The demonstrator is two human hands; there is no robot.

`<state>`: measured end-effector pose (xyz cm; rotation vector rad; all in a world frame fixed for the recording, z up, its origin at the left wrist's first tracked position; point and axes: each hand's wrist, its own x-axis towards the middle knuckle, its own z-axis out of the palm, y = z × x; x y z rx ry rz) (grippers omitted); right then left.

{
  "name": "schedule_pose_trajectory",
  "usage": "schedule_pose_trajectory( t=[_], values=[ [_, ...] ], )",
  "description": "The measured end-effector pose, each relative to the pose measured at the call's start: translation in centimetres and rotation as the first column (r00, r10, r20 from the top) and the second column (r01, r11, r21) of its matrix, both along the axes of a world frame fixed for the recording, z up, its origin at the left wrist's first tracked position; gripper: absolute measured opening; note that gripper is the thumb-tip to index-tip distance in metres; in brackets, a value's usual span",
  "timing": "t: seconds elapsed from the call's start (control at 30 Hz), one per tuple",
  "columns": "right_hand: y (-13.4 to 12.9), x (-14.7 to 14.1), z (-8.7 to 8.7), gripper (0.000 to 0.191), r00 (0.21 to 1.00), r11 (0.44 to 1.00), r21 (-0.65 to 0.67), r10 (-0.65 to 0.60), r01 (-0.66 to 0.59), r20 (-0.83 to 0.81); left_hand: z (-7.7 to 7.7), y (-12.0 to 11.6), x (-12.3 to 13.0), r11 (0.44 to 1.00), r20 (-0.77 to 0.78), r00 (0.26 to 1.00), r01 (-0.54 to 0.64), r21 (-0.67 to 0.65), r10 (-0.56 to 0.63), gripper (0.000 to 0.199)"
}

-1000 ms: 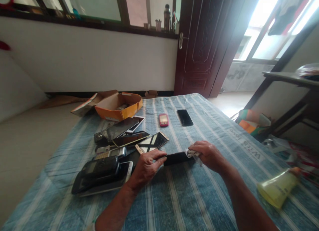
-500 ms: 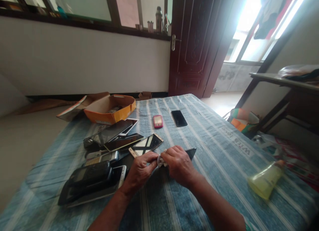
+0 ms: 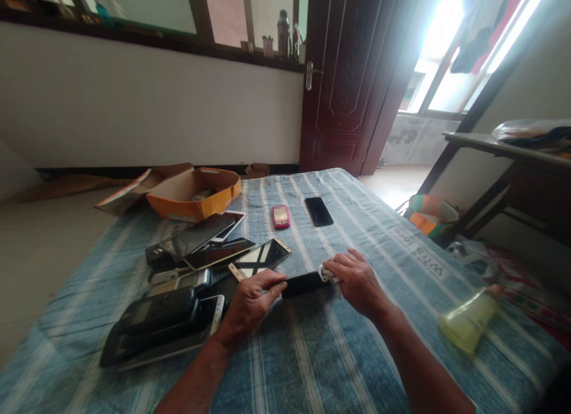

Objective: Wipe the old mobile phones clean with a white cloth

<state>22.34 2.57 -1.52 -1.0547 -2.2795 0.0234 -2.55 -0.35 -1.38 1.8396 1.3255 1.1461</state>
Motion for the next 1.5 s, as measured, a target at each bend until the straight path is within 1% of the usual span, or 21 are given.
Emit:
schedule_pose_trajectory(
  t=[0.13,0.2,0.27,0.37,0.47,0.63,0.73,0.8,0.87,1.13,1.27,1.37,1.5],
  values=[
    [0.1,1.7,0.5,0.032,0.999,0.999,-0.016,-0.045,0.045,0.017,-0.2,0.1,0.0,1.000,-0.003,1.000,-0.008,0.005,0.008,0.017],
    [0.0,1.8,0.6,0.031,0.996,0.996,-0.023,-0.080,0.081,0.024,-0.2,0.1,-0.1,1.000,-0.004,1.000,-0.004,0.004,0.004,0.017],
    [-0.3,1.3,0.7,0.031,0.993,0.993,-0.014,-0.113,0.113,0.037,-0.3,0.1,-0.1,1.000,-0.002,1.000,0.000,0.000,0.000,0.017],
    [-0.9,-0.5,0.4,0.031,0.989,0.990,0.026,-0.141,0.140,0.046,-0.3,0.1,-0.1,1.000,0.007,1.000,-0.001,-0.009,0.001,0.017],
    [-1.5,-3.2,0.0,0.028,0.992,0.992,0.054,-0.120,0.118,0.035,-0.3,0.1,-0.1,1.000,0.015,1.000,0.003,-0.010,-0.003,0.016],
    [-2.4,-7.4,0.1,0.020,0.997,0.998,0.024,-0.063,0.062,0.048,0.1,0.0,0.0,0.999,0.019,0.999,0.044,-0.003,-0.044,0.017],
    [-2.6,-8.3,0.3,0.016,0.998,0.999,0.002,-0.040,0.040,0.044,0.3,0.0,0.0,0.999,0.017,0.999,0.049,0.004,-0.049,0.017],
    [-2.5,-8.0,0.4,0.016,0.999,0.999,-0.006,-0.035,0.035,0.040,0.3,0.0,0.0,0.999,0.013,0.999,0.051,-0.002,-0.051,0.018],
    [-2.4,-7.1,0.3,0.019,0.998,0.999,-0.009,-0.048,0.049,0.036,0.0,0.1,-0.1,0.999,0.013,0.999,0.049,-0.013,-0.049,0.018],
    [-1.5,-1.6,0.0,0.036,0.984,0.984,-0.033,-0.176,0.175,-0.009,-0.6,0.3,-0.2,1.000,0.010,1.000,-0.009,-0.010,0.009,0.018],
    [-1.0,0.5,-0.2,0.036,0.972,0.972,-0.033,-0.235,0.235,0.003,-0.5,0.3,-0.2,1.000,0.014,1.000,-0.017,-0.010,0.017,0.018],
    [-0.7,1.1,-0.3,0.034,0.969,0.969,-0.030,-0.246,0.246,0.007,-0.4,0.4,-0.3,1.000,0.015,1.000,-0.017,-0.012,0.017,0.019],
    [-0.7,0.4,-0.3,0.031,0.971,0.971,-0.005,-0.240,0.240,0.018,-0.6,0.4,-0.3,1.000,0.014,1.000,-0.015,-0.015,0.015,0.019]
  ],
)
